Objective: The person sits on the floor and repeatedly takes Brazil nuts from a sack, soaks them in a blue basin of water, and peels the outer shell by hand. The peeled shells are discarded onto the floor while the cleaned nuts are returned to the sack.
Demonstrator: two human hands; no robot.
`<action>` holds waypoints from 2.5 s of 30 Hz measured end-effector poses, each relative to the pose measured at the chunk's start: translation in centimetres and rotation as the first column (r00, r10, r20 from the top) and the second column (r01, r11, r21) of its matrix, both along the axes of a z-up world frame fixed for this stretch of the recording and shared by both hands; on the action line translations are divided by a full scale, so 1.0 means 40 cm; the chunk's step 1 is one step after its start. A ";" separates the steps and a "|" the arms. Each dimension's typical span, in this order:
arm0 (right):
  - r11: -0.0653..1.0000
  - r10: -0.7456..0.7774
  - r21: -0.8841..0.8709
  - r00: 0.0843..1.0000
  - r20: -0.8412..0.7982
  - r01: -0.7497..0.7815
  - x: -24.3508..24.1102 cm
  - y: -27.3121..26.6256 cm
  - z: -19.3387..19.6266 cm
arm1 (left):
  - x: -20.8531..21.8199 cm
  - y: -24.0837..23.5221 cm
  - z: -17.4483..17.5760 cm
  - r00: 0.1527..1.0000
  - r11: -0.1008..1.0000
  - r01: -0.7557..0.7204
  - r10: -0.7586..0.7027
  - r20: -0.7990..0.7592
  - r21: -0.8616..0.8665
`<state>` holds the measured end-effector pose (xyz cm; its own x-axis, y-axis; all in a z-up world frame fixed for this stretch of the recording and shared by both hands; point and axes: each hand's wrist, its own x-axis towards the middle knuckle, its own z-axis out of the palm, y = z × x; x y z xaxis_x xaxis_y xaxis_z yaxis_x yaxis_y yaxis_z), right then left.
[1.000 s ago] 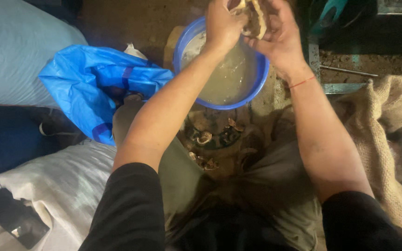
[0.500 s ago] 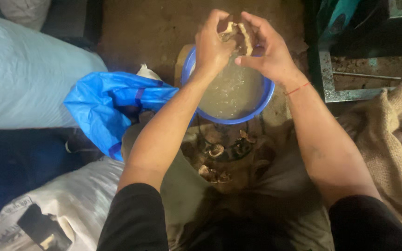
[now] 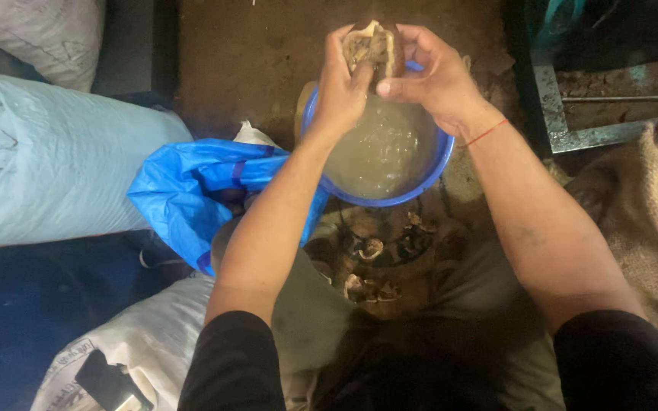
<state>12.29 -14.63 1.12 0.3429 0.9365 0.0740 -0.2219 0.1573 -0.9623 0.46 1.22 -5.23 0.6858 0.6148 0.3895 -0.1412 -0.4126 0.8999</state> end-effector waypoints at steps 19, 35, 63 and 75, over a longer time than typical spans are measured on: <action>0.994 -0.104 -0.015 0.993 0.052 0.105 -0.013 -0.012 -0.018 | 0.019 -0.032 0.012 0.989 0.988 -0.145 0.146 0.030 -0.054; 0.985 -0.171 -0.013 0.982 0.082 0.173 -0.023 -0.010 -0.020 | 0.010 -0.031 0.003 0.989 0.994 0.007 0.009 0.148 -0.109; 0.973 -0.131 -0.200 0.989 -0.060 0.117 -0.053 -0.039 0.046 | 0.010 -0.034 0.042 0.991 0.979 -0.128 0.133 0.023 -0.160; 0.976 -0.138 -0.184 0.987 -0.088 0.120 -0.044 -0.059 0.052 | 0.008 -0.060 0.088 0.973 0.962 -0.228 0.229 -0.011 -0.150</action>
<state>10.54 -16.99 3.18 0.4585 0.8791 -0.1298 -0.3074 0.0199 -0.9514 0.77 -1.19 -1.72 0.5181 0.8064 0.2851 -0.0643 -0.2957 0.9531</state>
